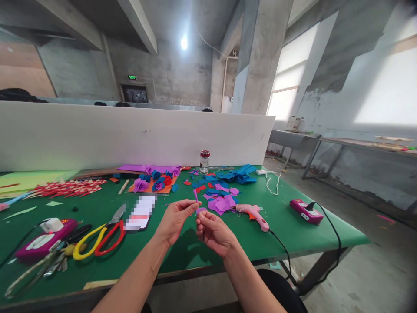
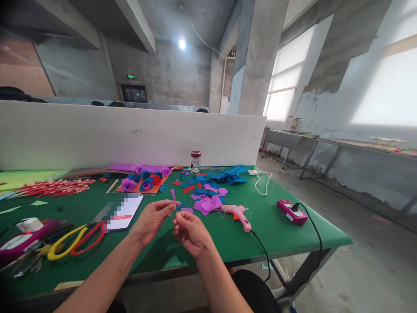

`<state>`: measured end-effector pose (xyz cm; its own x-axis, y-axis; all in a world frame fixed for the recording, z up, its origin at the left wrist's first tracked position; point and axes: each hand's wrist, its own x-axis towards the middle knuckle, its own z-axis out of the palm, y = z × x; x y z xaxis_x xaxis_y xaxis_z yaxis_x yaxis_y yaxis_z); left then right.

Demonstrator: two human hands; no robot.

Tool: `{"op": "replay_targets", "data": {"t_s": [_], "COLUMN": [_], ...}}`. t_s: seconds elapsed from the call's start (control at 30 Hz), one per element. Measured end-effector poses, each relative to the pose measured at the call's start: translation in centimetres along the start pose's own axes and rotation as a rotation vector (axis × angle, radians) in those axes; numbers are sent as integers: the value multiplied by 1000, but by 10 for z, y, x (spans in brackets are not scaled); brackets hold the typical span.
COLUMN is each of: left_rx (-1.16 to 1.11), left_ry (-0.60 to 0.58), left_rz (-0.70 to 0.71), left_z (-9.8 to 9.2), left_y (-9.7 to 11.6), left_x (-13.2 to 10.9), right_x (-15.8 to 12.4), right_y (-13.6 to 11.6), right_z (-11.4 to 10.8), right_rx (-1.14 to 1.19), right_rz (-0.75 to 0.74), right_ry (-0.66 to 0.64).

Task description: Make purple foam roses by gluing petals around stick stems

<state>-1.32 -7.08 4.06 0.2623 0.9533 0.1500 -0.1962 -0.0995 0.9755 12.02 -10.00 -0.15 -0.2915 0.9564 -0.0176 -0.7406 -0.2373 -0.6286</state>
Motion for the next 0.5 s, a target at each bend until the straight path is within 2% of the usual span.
{"op": "replay_targets", "data": {"t_s": [0.17,0.4,0.5], "left_rx": [-5,-229,-294], "left_ry": [-49,-169,-201], "left_rz": [17,-131,-144], "left_z": [1,1,0], "left_y": [2,-3,-6], "left_x": [-3,-4,-4], "right_x": [0,0,-2], "right_y": [3,9,10], "right_z": [-3,-9,-7], "right_rx": [2,55,36], "right_rz": [8,79,74], "right_ry": [-15,-76,-97]}}
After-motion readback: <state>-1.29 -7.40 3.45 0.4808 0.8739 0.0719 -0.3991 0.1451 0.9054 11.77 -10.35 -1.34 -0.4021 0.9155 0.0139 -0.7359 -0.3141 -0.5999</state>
